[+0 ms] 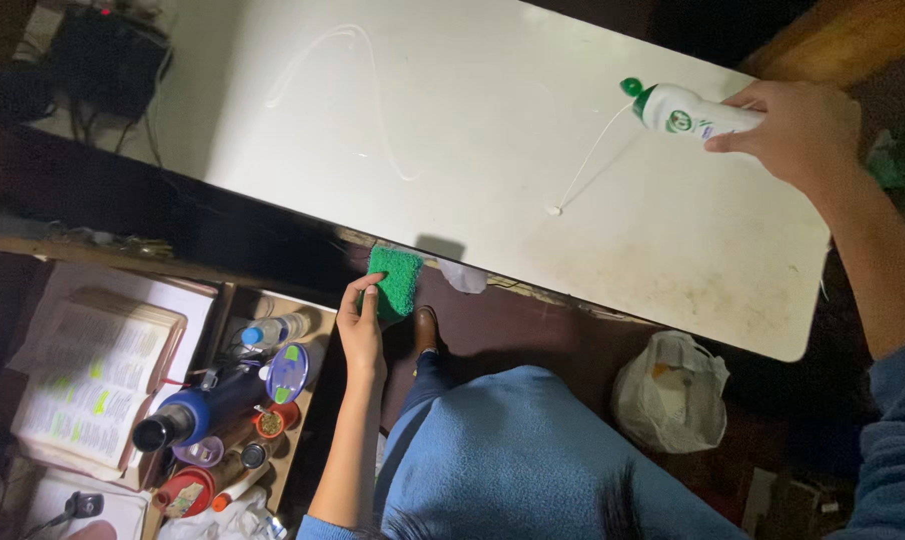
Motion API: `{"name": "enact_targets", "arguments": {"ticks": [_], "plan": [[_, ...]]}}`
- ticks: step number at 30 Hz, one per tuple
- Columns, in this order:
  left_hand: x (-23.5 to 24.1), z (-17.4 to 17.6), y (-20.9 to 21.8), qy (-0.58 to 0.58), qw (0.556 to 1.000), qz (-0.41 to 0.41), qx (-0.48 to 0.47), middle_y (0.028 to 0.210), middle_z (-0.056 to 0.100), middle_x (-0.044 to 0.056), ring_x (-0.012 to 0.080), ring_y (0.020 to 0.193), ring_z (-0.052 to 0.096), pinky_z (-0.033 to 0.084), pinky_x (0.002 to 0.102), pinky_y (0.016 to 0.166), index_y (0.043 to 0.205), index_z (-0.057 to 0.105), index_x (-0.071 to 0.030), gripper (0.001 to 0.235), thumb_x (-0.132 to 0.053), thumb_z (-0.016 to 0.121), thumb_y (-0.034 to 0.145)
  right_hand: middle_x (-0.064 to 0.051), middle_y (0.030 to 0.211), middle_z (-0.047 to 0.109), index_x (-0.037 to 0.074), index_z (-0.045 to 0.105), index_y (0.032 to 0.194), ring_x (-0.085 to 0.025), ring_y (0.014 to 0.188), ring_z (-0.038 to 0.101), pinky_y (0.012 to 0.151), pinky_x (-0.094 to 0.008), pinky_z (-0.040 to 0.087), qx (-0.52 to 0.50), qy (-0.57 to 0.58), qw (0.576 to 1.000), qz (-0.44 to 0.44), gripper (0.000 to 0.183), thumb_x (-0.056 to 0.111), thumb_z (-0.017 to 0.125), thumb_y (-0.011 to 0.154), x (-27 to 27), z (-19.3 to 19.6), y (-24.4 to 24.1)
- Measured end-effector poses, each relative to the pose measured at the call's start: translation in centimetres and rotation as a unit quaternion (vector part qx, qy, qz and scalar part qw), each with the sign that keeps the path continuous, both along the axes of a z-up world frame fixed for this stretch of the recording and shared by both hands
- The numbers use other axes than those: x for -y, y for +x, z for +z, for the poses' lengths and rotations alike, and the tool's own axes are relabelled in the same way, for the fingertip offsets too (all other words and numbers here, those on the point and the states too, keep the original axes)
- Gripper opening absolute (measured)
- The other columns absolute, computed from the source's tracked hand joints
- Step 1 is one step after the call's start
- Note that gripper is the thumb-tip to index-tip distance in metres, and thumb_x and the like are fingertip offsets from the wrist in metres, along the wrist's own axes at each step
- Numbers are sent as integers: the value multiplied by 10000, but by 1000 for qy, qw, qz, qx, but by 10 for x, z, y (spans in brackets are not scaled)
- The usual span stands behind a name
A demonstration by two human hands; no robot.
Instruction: The person applies liquid cleaner from a bottle onto a desk surface, wipes it with a sponge, and then continues wiping the surface by hand using a cloth.
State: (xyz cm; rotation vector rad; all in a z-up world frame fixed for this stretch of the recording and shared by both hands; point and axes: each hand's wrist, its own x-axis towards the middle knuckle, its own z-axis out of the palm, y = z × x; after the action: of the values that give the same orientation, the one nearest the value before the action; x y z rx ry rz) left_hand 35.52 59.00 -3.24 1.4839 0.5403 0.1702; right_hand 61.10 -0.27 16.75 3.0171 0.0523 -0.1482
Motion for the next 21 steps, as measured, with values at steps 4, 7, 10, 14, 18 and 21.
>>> {"name": "enact_targets", "arguments": {"ticks": [4, 7, 10, 14, 18, 21], "plan": [[39, 14, 4, -92, 995, -27, -5, 1161, 741, -36, 42, 833, 523, 444, 225, 677, 1295, 863, -162, 189, -249, 698, 1261, -62, 1385, 979, 353, 945, 1586, -313, 1147, 920, 784, -457, 679, 22, -112, 993, -18, 866, 938, 879, 950, 113, -20, -62], [65, 1, 4, -104, 993, -54, 12, 1265, 780, -9, 46, 894, 565, 478, 224, 727, 1316, 852, -151, 180, -262, 724, 1255, -88, 1385, 962, 201, 959, 1549, -261, 1072, 894, 744, -394, 641, 40, -39, 996, -69, 843, 798, 1012, 957, 219, -49, -118], [88, 9, 2, -61, 993, -93, 29, 1392, 836, 20, 96, 1131, 672, 511, 263, 957, 1333, 846, -153, 197, -275, 717, 1249, -274, 1456, 874, -4, 886, 1611, -452, 1174, 810, 852, -613, 625, 95, 113, 980, -130, 828, 511, 1135, 1012, 284, -68, -182], [123, 17, -4, -70, 989, -127, 23, 1353, 806, 17, 94, 975, 601, 563, 284, 750, 1302, 848, -170, 258, -386, 717, 1249, -307, 1448, 855, -113, 774, 1638, -410, 1159, 819, 839, -574, 658, 171, 259, 930, -197, 692, 95, 1145, 1091, 257, -57, -248], [174, 9, 0, -145, 982, -113, 40, 1274, 810, 127, 250, 1029, 782, 706, 425, 804, 1321, 874, -100, 276, -318, 723, 1247, -89, 1574, 756, 84, 662, 1643, -263, 1410, 733, 1126, -509, 630, 194, 514, 809, -209, 591, 117, 970, 1140, 210, -81, -239], [225, 30, 7, 57, 977, -162, 124, 1421, 810, 77, 209, 1348, 714, 545, 361, 1157, 1401, 903, -200, 310, -357, 684, 1248, -136, 1706, 717, 232, 508, 1822, -348, 1541, 775, 1390, -631, 637, 185, 735, 646, -92, 909, -187, 783, 1064, 167, -113, -217]]}}
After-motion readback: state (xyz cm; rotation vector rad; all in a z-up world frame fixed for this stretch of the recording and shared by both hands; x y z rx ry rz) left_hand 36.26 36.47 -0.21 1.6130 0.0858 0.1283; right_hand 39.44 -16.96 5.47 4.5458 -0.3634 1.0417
